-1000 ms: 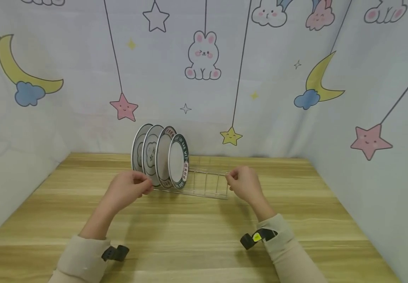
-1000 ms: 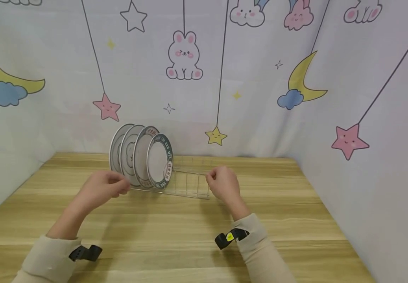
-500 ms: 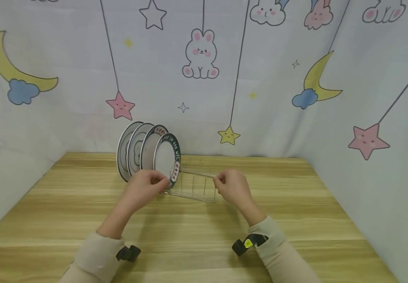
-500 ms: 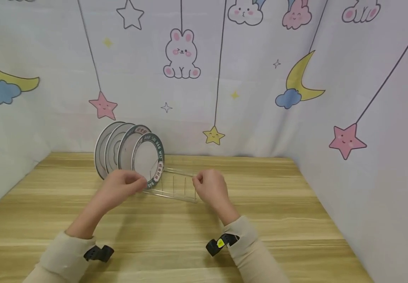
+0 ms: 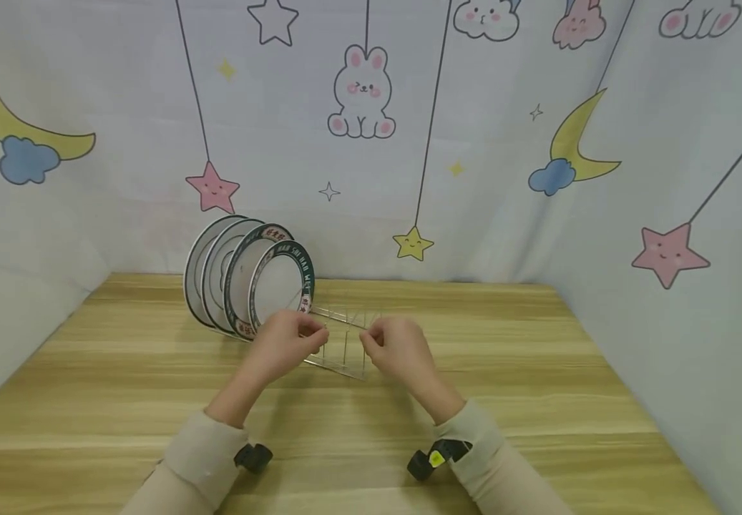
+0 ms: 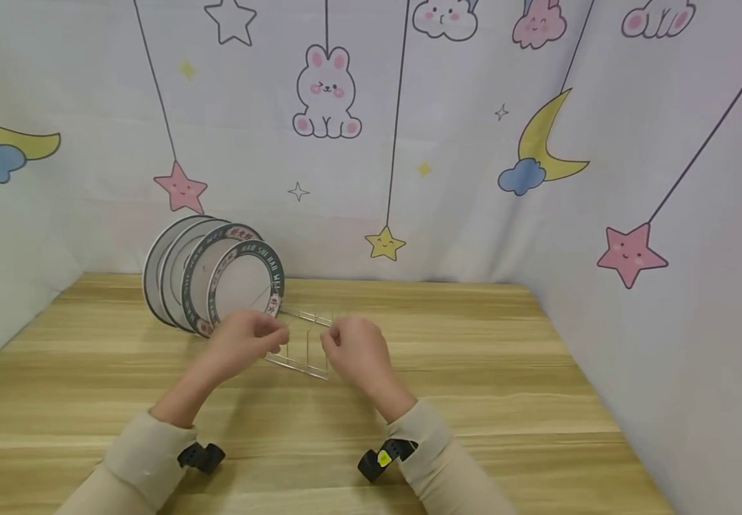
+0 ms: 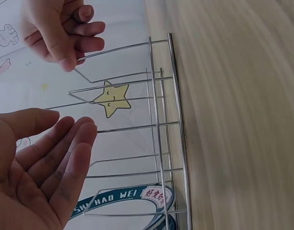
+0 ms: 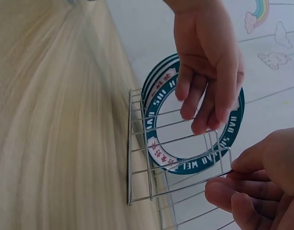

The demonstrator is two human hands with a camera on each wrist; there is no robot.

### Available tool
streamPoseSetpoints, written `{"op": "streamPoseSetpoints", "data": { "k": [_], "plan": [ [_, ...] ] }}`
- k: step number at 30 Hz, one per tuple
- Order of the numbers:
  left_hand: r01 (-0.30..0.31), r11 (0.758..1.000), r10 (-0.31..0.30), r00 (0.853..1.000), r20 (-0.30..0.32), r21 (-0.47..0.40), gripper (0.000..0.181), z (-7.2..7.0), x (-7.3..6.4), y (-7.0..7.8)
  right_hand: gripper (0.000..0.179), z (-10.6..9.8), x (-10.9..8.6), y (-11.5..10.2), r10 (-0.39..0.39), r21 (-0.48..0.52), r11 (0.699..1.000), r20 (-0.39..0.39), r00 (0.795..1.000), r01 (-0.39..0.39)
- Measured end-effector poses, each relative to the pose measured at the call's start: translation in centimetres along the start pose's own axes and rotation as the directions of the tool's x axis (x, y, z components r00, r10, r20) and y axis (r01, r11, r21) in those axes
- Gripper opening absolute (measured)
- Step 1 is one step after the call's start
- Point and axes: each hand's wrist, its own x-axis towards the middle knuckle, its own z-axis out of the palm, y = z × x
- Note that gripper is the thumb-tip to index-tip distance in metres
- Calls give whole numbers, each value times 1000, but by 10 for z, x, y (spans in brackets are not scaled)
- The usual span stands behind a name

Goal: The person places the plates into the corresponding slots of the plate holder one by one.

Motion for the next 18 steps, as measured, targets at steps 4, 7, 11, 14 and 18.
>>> {"op": "streamPoseSetpoints", "data": {
  "k": [4,7,11,14,18],
  "plan": [
    [20,999,-21,1000,11,29,16,4,1,-2,24,6,-2,-5,-31,33,999,7,999,31],
    [33,998,-33,999,16,45,16,6,2,-3,25,8,-3,-8,-44,41,998,-6,999,45],
    [22,998,-23,1000,20,67,16,6,2,-1,25,11,-4,-11,-48,48,998,-6,999,48],
    [7,997,-9,1000,19,81,17,6,3,-1,23,13,-4,-15,-61,53,997,6,998,60],
    [-6,996,6,1000,5,91,17,4,3,1,20,15,-5,-20,-81,54,995,20,997,80]
  ]
}}
